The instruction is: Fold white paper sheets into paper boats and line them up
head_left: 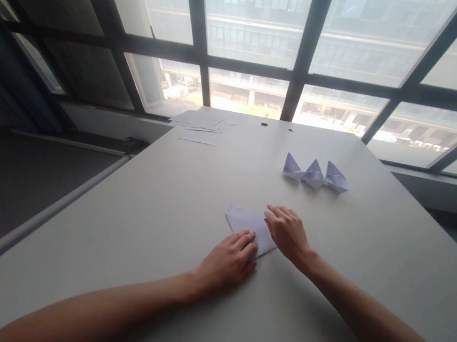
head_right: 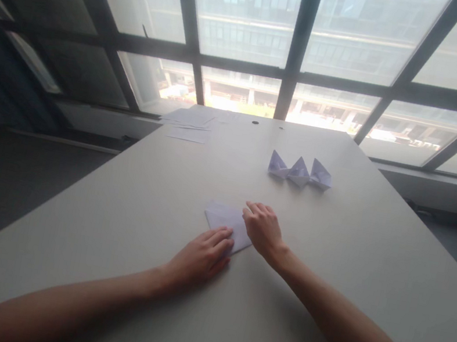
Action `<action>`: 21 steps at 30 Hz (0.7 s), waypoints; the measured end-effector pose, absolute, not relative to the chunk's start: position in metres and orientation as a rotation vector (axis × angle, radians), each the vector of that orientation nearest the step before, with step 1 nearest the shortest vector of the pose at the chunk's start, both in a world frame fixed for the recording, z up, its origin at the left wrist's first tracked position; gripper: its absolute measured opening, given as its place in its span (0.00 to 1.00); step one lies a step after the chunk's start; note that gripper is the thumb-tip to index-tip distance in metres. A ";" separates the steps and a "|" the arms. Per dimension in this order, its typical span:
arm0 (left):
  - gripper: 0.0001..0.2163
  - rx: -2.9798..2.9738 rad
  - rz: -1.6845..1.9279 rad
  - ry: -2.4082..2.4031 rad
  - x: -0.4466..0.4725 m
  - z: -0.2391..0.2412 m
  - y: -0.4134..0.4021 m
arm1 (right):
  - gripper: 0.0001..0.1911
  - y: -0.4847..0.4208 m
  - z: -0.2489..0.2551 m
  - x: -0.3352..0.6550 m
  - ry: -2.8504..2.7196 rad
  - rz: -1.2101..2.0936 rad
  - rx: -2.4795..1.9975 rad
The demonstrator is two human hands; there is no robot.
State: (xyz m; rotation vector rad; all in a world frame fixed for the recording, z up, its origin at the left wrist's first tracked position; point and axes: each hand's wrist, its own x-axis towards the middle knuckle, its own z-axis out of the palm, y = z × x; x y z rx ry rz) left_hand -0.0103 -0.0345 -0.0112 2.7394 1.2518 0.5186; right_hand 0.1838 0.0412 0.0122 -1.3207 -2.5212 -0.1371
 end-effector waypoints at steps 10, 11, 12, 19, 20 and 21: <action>0.14 2.741 0.468 1.280 -0.010 -0.011 -0.035 | 0.09 0.041 0.001 0.183 -2.433 0.053 -1.473; 0.14 2.737 0.469 1.278 -0.010 -0.011 -0.035 | 0.08 0.041 0.001 0.182 -2.432 0.055 -1.479; 0.15 2.734 0.469 1.276 -0.010 -0.012 -0.035 | 0.08 0.041 0.001 0.182 -2.429 0.057 -1.479; 0.16 2.729 0.495 1.259 -0.010 -0.012 -0.035 | 0.07 0.040 0.001 0.182 -2.371 0.053 -1.492; 0.16 2.734 0.499 1.246 -0.010 -0.012 -0.035 | 0.07 0.040 0.001 0.182 -2.357 0.057 -1.498; 0.16 2.739 0.504 1.234 -0.010 -0.012 -0.034 | 0.07 0.041 0.001 0.182 -2.339 0.064 -1.503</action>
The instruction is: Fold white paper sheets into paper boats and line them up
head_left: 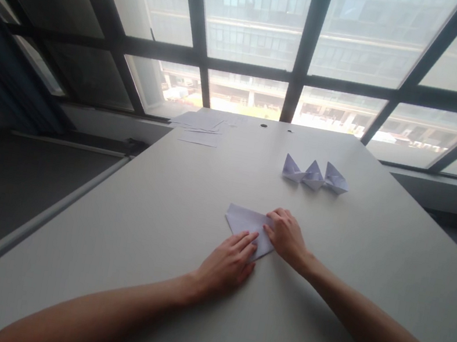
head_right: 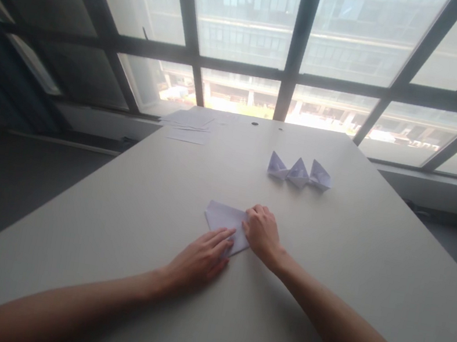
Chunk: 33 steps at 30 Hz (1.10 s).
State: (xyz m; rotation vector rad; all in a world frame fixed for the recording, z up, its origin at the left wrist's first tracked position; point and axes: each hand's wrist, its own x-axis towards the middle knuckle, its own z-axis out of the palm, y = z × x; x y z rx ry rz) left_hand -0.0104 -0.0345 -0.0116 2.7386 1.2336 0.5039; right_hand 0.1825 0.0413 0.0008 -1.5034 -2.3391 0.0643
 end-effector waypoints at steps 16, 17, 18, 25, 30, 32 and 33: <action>0.16 2.734 0.538 1.203 -0.012 -0.013 -0.034 | 0.06 0.052 0.002 0.181 -2.233 0.119 -1.494; 0.16 2.735 0.536 1.204 -0.011 -0.013 -0.034 | 0.07 0.050 0.004 0.181 -2.252 0.071 -1.447; 0.16 2.738 0.533 1.203 -0.011 -0.013 -0.034 | 0.07 0.047 0.006 0.180 -2.271 0.036 -1.407; 0.17 2.742 0.528 1.216 -0.011 -0.013 -0.034 | 0.13 0.025 0.011 0.186 -2.423 0.144 -1.432; 0.18 2.746 0.520 1.226 -0.010 -0.014 -0.034 | 0.17 0.003 -0.001 0.186 -2.423 0.128 -1.257; 0.17 2.747 0.537 1.219 -0.010 -0.015 -0.033 | 0.19 -0.003 -0.008 0.184 -2.429 0.099 -1.219; 0.17 2.749 0.544 1.213 -0.009 -0.015 -0.033 | 0.20 -0.006 -0.011 0.184 -2.437 0.086 -1.207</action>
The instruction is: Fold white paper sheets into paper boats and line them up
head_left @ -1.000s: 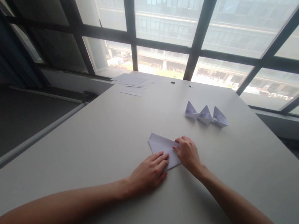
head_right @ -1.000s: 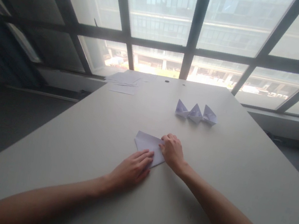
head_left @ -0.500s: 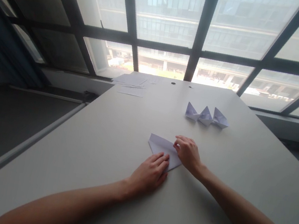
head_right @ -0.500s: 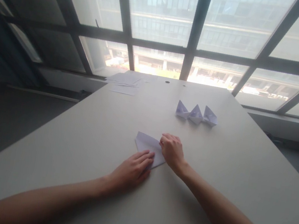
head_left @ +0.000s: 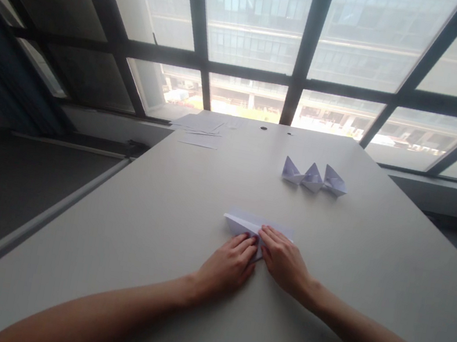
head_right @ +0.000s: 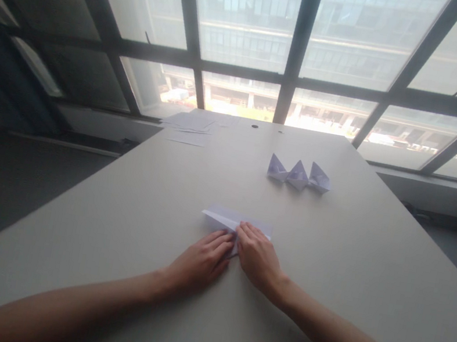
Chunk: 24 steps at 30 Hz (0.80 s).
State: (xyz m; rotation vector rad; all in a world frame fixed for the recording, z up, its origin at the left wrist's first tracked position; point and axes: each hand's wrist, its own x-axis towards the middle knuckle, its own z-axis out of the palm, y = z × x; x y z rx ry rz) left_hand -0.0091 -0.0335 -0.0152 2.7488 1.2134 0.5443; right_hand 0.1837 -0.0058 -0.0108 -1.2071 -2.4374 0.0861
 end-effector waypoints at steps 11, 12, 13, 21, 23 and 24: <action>0.17 2.783 0.448 1.257 -0.005 -0.007 -0.037 | 0.22 -0.012 -0.027 0.185 -2.477 0.052 -1.142; 0.17 2.793 0.436 1.265 -0.005 -0.007 -0.037 | 0.22 -0.012 -0.027 0.185 -2.484 0.046 -1.136; 0.17 2.803 0.426 1.276 -0.005 -0.006 -0.037 | 0.22 -0.012 -0.028 0.185 -2.491 0.042 -1.130; 0.25 2.920 0.464 1.081 -0.010 0.032 -0.020 | 0.20 -0.012 -0.029 0.185 -2.439 0.124 -1.091; 0.29 2.953 0.395 0.998 -0.014 0.038 -0.006 | 0.21 -0.011 -0.028 0.185 -2.436 0.144 -1.065; 0.30 2.970 0.363 1.000 -0.017 0.038 0.001 | 0.22 -0.011 -0.027 0.186 -2.440 0.143 -1.060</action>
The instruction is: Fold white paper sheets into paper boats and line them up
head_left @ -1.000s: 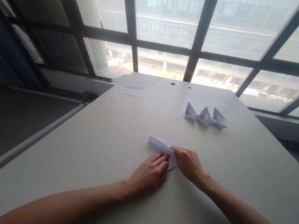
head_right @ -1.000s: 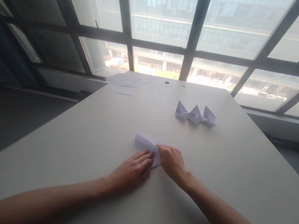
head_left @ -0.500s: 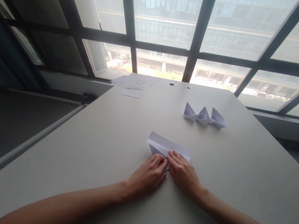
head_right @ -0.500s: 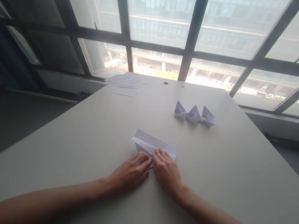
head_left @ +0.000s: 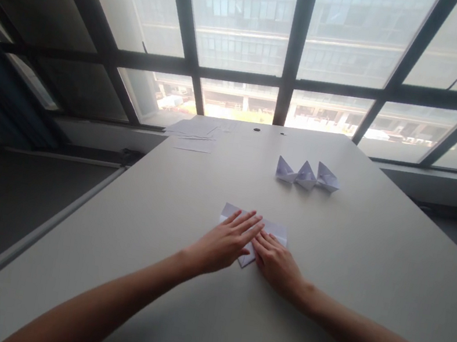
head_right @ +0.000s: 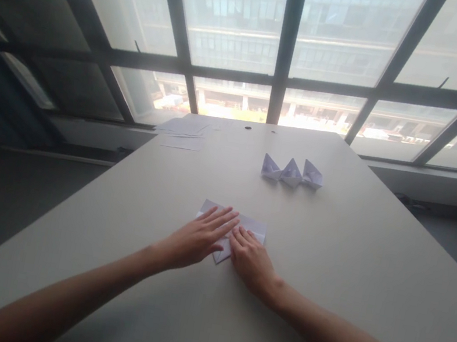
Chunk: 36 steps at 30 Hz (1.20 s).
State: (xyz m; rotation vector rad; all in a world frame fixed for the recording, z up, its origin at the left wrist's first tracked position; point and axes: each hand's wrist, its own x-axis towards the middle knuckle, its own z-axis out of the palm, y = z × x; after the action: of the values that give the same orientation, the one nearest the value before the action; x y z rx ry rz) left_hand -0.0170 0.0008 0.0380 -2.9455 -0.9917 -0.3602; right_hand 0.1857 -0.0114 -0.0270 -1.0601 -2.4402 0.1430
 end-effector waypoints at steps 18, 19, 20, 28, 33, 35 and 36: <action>0.19 -2.938 -0.291 -1.068 -0.041 -0.014 0.013 | 0.12 -0.018 -0.025 0.189 -2.380 0.113 -1.039; 0.18 -2.939 -0.292 -1.072 -0.039 -0.011 0.012 | 0.12 -0.018 -0.025 0.189 -2.379 0.113 -1.039; 0.18 -2.943 -0.298 -1.086 -0.037 -0.009 0.010 | 0.12 -0.018 -0.025 0.189 -2.376 0.115 -1.039; 0.22 -2.776 -0.389 -1.368 -0.008 -0.004 -0.003 | 0.11 -0.017 -0.026 0.189 -2.346 0.116 -1.034; 0.22 -2.743 -0.337 -1.385 -0.002 -0.014 -0.007 | 0.09 -0.020 -0.019 0.187 -2.327 0.152 -1.149; 0.22 -2.760 -0.351 -1.367 -0.002 -0.017 -0.006 | 0.14 -0.020 -0.016 0.183 -2.320 0.099 -1.224; 0.22 -2.769 -0.354 -1.364 -0.002 -0.019 -0.006 | 0.19 -0.019 -0.016 0.180 -2.319 0.064 -1.251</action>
State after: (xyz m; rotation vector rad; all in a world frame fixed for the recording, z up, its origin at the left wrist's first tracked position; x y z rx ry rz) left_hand -0.0021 -0.0059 -0.0188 -2.7690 -1.3641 -0.3543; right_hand 0.1798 -0.0191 -0.0155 -1.2510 -2.3188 0.0636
